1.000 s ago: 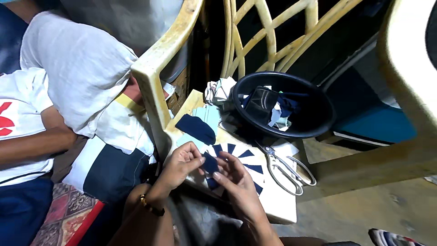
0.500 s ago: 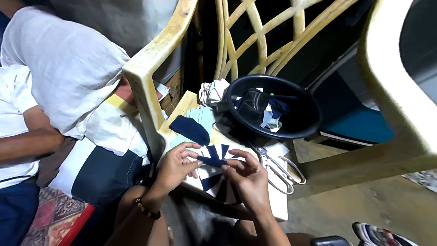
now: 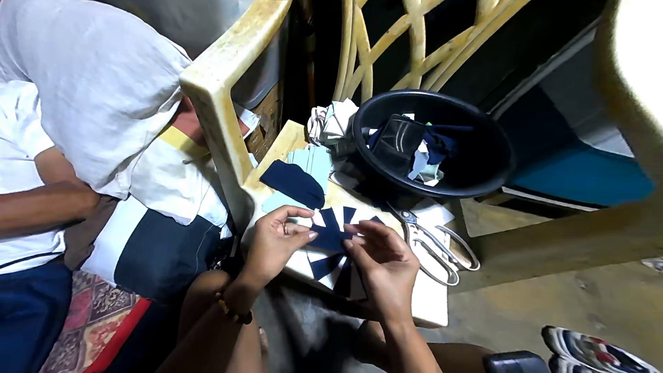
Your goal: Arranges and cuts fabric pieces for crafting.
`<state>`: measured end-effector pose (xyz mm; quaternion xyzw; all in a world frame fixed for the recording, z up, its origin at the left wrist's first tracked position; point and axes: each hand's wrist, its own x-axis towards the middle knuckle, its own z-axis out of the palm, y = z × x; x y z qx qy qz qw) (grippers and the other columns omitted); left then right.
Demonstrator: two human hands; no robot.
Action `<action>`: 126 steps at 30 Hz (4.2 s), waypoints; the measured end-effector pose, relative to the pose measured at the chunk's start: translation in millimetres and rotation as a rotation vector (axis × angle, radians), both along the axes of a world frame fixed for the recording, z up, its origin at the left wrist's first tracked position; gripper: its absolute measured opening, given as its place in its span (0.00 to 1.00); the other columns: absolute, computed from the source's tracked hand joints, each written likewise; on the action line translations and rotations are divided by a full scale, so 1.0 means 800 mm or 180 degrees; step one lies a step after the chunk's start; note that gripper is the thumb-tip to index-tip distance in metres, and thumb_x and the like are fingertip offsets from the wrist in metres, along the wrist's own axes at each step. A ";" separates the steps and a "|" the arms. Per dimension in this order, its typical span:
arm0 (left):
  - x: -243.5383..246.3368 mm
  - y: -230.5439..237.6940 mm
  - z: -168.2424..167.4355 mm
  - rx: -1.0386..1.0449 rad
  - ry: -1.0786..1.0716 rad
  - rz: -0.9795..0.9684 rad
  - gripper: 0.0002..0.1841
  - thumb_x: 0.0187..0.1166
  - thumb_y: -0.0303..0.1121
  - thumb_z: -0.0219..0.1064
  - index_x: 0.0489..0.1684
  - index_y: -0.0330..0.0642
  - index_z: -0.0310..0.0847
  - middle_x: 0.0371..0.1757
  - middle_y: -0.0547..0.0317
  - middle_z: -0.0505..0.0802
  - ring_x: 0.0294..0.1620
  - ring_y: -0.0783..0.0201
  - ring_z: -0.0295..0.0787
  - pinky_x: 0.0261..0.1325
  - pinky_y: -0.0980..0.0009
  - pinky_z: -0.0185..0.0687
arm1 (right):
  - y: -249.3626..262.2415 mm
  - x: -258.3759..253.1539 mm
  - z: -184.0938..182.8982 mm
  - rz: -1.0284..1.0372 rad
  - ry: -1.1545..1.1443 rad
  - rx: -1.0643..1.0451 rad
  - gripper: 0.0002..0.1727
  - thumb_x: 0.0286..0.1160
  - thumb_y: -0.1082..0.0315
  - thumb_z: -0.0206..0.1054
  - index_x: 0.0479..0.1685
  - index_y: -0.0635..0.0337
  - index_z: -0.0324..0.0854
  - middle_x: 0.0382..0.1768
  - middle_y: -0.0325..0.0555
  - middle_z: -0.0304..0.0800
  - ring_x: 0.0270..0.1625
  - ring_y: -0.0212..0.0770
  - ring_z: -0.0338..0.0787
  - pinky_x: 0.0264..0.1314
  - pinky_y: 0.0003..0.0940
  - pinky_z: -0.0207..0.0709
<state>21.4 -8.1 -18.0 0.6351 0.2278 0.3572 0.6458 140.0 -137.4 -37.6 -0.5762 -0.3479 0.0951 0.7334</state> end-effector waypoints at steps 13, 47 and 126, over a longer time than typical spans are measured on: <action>0.011 -0.001 0.001 0.0851 0.1508 0.0457 0.19 0.57 0.20 0.84 0.46 0.31 0.85 0.45 0.49 0.89 0.27 0.72 0.86 0.34 0.77 0.87 | 0.007 0.010 -0.018 -0.0403 -0.1297 -0.0936 0.25 0.56 0.80 0.74 0.59 0.80 0.81 0.47 0.59 0.88 0.33 0.28 0.89 0.37 0.17 0.84; 0.003 0.013 0.000 0.0927 0.1488 0.0579 0.05 0.71 0.22 0.76 0.39 0.32 0.89 0.42 0.51 0.89 0.29 0.73 0.86 0.37 0.78 0.87 | 0.007 0.014 -0.020 -0.0415 -0.1564 -0.1090 0.25 0.57 0.80 0.74 0.60 0.78 0.82 0.47 0.62 0.88 0.33 0.34 0.89 0.38 0.22 0.84; 0.026 -0.020 -0.009 0.3077 0.0446 0.0225 0.10 0.73 0.27 0.66 0.40 0.31 0.92 0.41 0.47 0.93 0.36 0.68 0.89 0.39 0.77 0.85 | -0.078 0.077 0.026 -0.1536 -0.1543 -0.3521 0.12 0.69 0.80 0.68 0.50 0.72 0.89 0.56 0.75 0.86 0.62 0.75 0.84 0.62 0.65 0.77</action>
